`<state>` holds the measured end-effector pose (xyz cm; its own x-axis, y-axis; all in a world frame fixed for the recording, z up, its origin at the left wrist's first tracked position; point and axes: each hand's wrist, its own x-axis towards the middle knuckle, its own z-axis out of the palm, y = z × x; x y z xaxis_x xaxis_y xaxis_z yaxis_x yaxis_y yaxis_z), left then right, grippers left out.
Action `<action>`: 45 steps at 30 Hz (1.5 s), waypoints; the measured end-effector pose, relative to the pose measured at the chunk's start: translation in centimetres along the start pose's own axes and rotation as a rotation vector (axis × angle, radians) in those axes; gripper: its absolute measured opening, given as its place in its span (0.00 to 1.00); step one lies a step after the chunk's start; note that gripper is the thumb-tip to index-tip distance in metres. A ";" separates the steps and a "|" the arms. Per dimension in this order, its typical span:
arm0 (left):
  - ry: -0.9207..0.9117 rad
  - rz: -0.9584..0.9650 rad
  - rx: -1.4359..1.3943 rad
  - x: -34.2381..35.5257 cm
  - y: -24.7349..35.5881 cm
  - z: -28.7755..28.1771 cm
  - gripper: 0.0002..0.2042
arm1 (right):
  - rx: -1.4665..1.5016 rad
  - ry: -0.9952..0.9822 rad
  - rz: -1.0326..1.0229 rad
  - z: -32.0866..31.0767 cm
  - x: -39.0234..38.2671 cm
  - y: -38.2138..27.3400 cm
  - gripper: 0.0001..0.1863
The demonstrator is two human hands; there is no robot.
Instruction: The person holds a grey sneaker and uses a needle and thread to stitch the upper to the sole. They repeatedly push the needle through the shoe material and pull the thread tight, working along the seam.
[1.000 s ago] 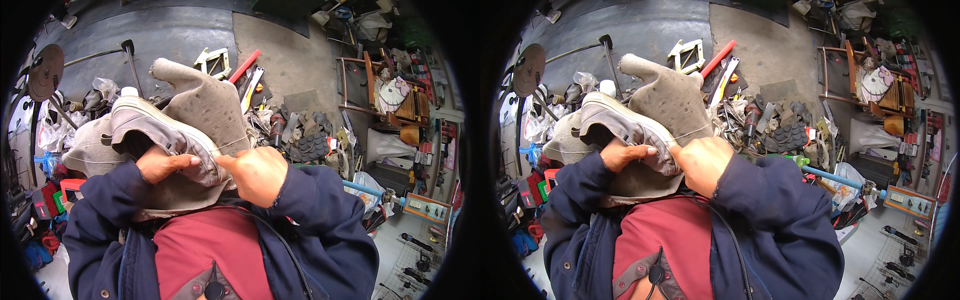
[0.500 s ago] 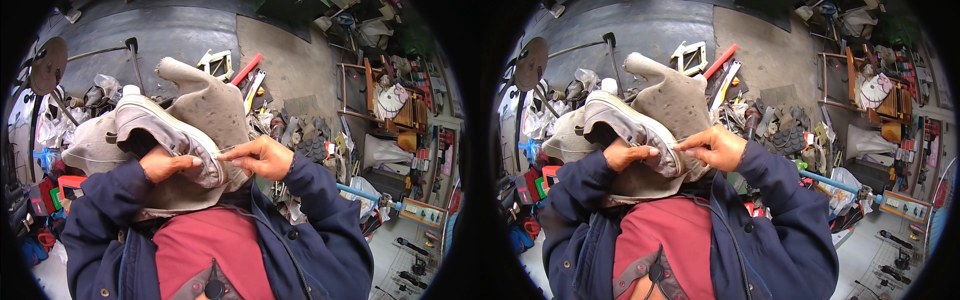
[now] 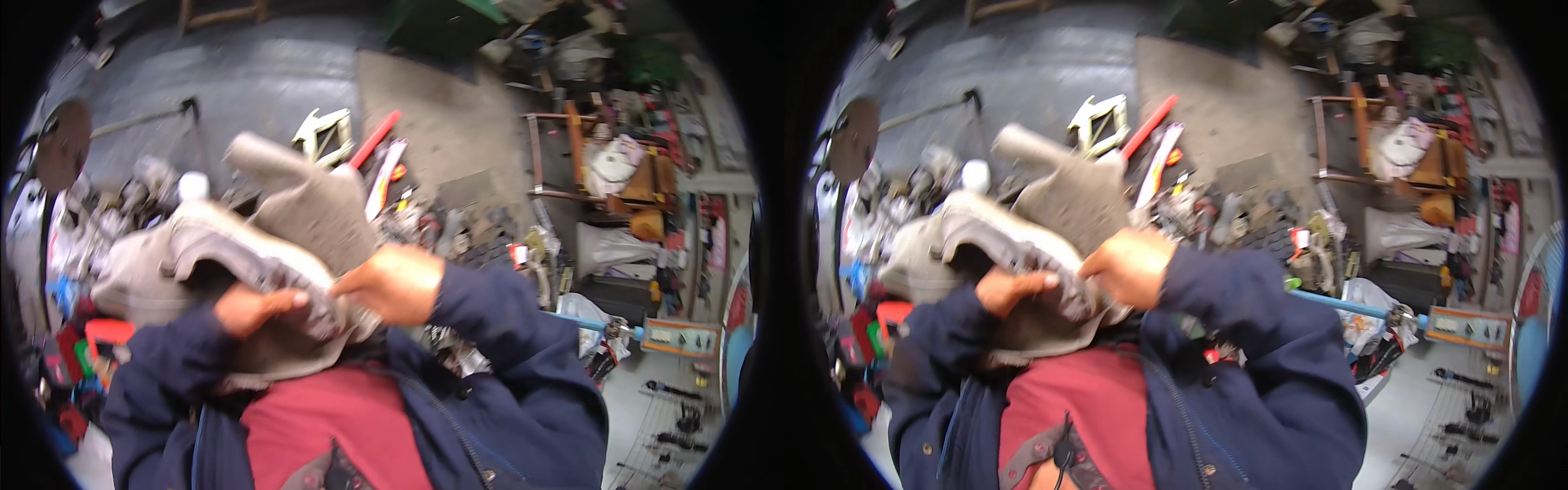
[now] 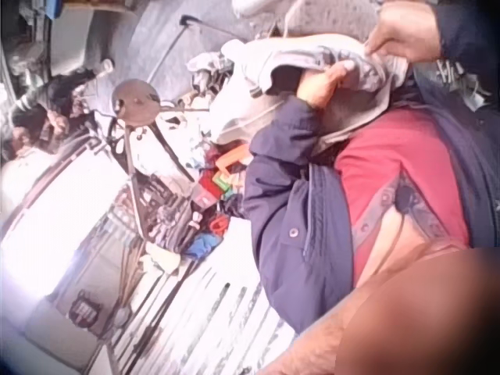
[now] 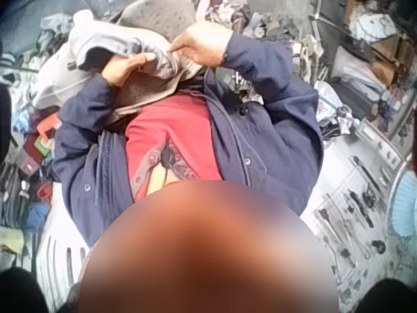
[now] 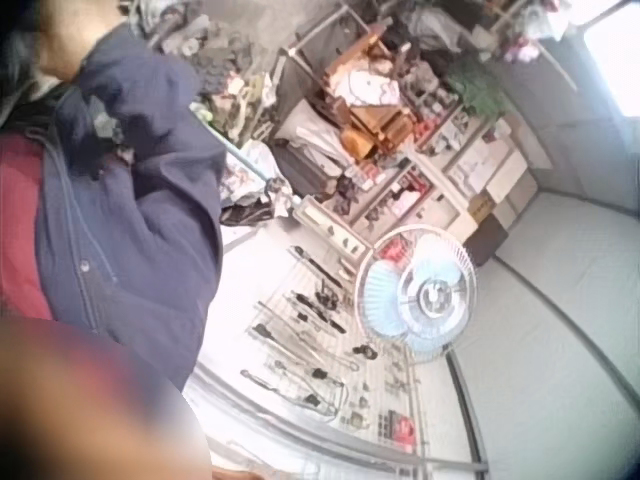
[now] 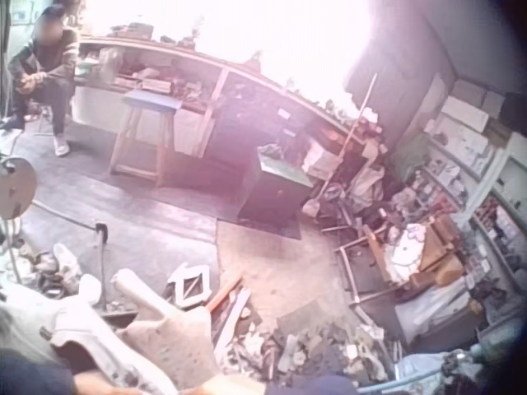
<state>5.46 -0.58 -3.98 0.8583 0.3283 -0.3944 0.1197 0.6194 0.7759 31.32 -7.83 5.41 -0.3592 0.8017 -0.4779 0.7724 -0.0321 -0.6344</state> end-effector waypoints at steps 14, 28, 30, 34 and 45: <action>0.096 -0.062 -0.199 -0.1 0.3 1.2 0.16 | 0.004 0.067 0.011 0.8 -0.6 -1.4 0.13; 0.092 0.042 -0.212 0.5 -2.0 0.0 0.16 | 0.056 0.152 0.072 1.7 0.8 -1.9 0.13; 0.078 0.037 -0.206 0.5 -2.0 -0.3 0.16 | 0.254 0.148 0.147 1.6 1.0 -1.8 0.13; 0.077 0.039 -0.242 0.3 -2.1 0.0 0.17 | 0.278 0.130 0.206 2.2 1.5 -2.4 0.11; 0.003 0.029 -0.042 0.7 -0.2 0.0 0.14 | 0.015 0.157 -0.043 1.7 1.0 -0.3 0.07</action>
<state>6.02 -0.50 -4.35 0.8596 0.3484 -0.3737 0.0738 0.6391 0.7656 29.80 -8.06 4.11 -0.3047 0.8859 -0.3498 0.7498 -0.0033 -0.6616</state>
